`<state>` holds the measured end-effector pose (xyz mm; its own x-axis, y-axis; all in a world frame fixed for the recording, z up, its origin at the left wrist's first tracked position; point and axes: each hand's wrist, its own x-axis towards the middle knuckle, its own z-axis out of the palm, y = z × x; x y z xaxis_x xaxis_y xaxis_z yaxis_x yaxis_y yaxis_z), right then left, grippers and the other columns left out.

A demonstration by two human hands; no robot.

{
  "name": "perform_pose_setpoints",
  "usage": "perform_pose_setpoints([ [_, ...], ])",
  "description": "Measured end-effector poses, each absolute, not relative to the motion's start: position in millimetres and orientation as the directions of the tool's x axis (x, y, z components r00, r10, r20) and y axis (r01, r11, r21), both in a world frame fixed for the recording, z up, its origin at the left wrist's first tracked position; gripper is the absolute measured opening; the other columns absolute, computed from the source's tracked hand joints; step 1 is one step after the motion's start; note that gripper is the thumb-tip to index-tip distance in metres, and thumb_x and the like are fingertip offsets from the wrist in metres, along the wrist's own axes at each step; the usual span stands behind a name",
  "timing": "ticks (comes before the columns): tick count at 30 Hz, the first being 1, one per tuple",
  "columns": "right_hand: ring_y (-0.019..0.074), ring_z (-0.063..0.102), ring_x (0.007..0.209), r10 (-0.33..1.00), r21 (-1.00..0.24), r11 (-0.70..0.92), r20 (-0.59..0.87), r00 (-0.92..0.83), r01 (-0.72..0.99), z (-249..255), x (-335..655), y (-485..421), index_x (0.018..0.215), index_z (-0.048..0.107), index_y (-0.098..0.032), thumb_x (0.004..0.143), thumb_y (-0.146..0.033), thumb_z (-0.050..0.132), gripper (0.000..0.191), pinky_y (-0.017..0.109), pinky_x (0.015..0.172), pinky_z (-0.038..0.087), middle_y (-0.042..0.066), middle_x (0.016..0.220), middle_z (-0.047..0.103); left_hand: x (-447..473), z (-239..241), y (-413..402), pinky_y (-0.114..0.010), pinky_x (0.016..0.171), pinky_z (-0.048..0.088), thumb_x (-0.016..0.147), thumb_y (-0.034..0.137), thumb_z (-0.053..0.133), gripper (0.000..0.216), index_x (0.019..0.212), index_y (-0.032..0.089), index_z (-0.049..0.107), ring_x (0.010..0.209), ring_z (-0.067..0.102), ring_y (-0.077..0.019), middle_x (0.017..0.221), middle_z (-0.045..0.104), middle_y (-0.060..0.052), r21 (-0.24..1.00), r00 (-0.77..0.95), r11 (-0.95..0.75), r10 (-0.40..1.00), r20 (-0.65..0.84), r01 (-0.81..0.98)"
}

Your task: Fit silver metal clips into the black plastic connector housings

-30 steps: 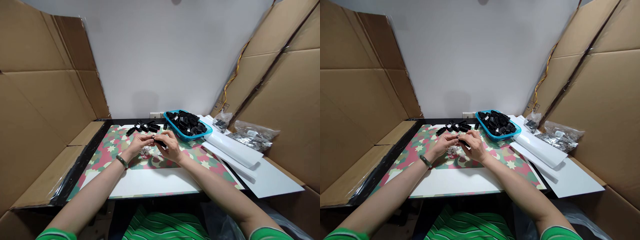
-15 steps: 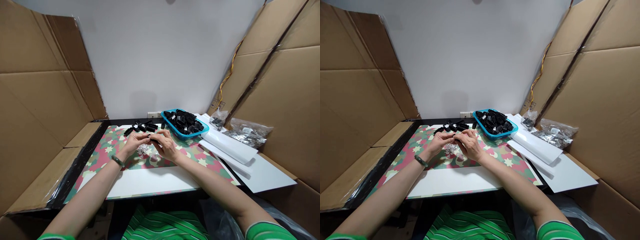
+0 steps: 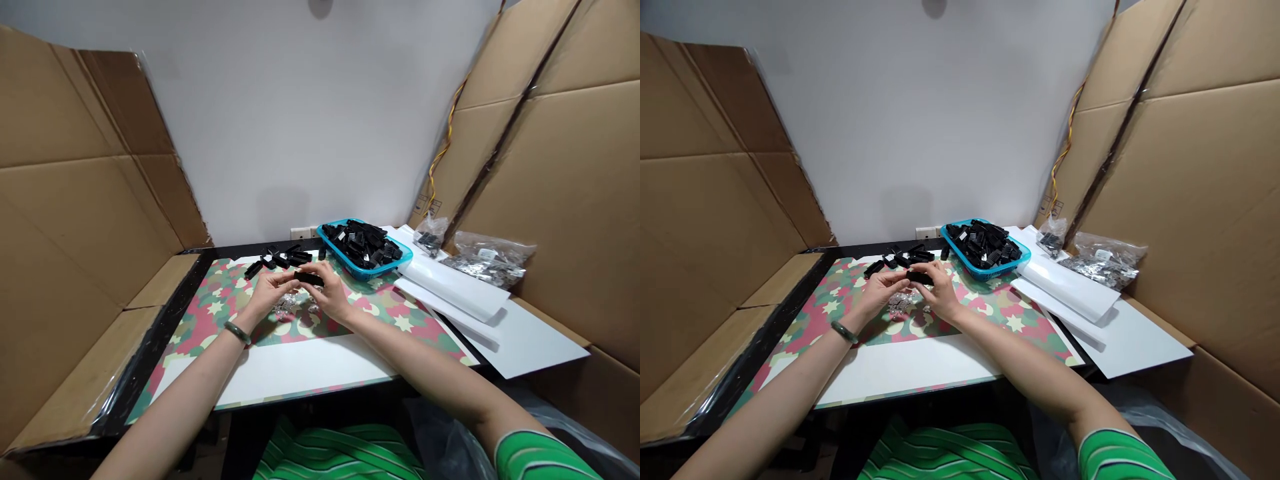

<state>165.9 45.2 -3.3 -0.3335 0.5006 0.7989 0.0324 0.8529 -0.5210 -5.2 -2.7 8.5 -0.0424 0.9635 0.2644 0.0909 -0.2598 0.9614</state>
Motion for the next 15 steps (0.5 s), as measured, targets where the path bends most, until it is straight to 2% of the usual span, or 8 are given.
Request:
perform_pose_setpoints([
  [3, 0.0222, 0.063, 0.103, 0.684, -0.725, 0.686, 0.668, -0.293, -0.05, -3.5, 163.7, 44.9, 0.111, 0.063, -0.021, 0.086, -0.029, 0.067, 0.027, 0.038, 0.092, 0.05, 0.009, 0.111, 0.068, -3.4, 1.6, -1.0, -0.037, 0.078, 0.057, 0.068, 0.037, 0.082, 0.032, 0.094, 0.018, 0.08, 0.088, 0.072, -0.0269, 0.098, 0.078, -0.011, 0.918, -0.156, -0.339, 0.915, 0.373, 0.208],
  [6, 0.0228, 0.063, 0.106, 0.77, -0.826, 0.55, 0.56, -0.306, -0.126, -5.7, 162.1, 45.5, 0.108, 0.064, -0.021, 0.082, -0.033, 0.071, 0.03, 0.038, 0.093, 0.05, 0.008, 0.112, 0.068, -2.1, -4.1, 0.0, -0.037, 0.08, 0.057, 0.072, 0.035, 0.078, 0.028, 0.094, 0.018, 0.08, 0.091, 0.073, -0.0268, 0.099, 0.078, -0.011, 0.869, -0.229, -0.398, 0.853, 0.468, 0.294],
  [9, 0.0243, 0.063, 0.107, 0.819, -0.883, 0.43, 0.469, -0.33, -0.188, -9.1, 160.5, 45.5, 0.107, 0.063, -0.021, 0.079, -0.038, 0.073, 0.034, 0.03, 0.072, 0.054, 0.009, 0.114, 0.066, -1.4, -5.8, -0.6, -0.035, 0.074, 0.059, 0.076, 0.035, 0.075, 0.024, 0.092, 0.019, 0.08, 0.087, 0.074, -0.0261, 0.096, 0.078, -0.011, 0.828, -0.243, -0.431, 0.813, 0.529, 0.359],
  [11, 0.0243, 0.064, 0.102, 0.836, -0.908, 0.364, 0.416, -0.357, -0.206, -11.0, 159.4, 44.6, 0.109, 0.062, -0.021, 0.079, -0.041, 0.072, 0.037, 0.025, 0.056, 0.051, 0.01, 0.114, 0.066, -0.9, -5.3, -1.9, -0.034, 0.07, 0.058, 0.078, 0.034, 0.073, 0.02, 0.089, 0.019, 0.08, 0.083, 0.074, -0.0257, 0.091, 0.079, -0.011, 0.787, -0.234, -0.46, 0.781, 0.579, 0.41],
  [13, 0.0228, 0.065, 0.095, 0.842, -0.92, 0.335, 0.39, -0.372, -0.206, -12.1, 158.5, 43.3, 0.11, 0.062, -0.021, 0.079, -0.043, 0.072, 0.038, 0.023, 0.052, 0.048, 0.01, 0.111, 0.066, 0.0, -4.7, -3.2, -0.032, 0.066, 0.058, 0.079, 0.033, 0.071, 0.018, 0.085, 0.019, 0.081, 0.079, 0.074, -0.0249, 0.087, 0.079, -0.01, 0.748, -0.225, -0.483, 0.75, 0.621, 0.455],
  [15, 0.0215, 0.064, 0.092, 0.842, -0.918, 0.344, 0.394, -0.367, -0.197, -12.4, 157.8, 42.3, 0.109, 0.063, -0.021, 0.079, -0.042, 0.072, 0.038, 0.024, 0.055, 0.05, 0.009, 0.107, 0.067, 1.6, -4.5, -4.5, -0.032, 0.063, 0.057, 0.081, 0.032, 0.069, 0.018, 0.082, 0.019, 0.08, 0.074, 0.073, -0.0239, 0.083, 0.079, -0.01, 0.729, -0.232, -0.49, 0.73, 0.642, 0.478],
])
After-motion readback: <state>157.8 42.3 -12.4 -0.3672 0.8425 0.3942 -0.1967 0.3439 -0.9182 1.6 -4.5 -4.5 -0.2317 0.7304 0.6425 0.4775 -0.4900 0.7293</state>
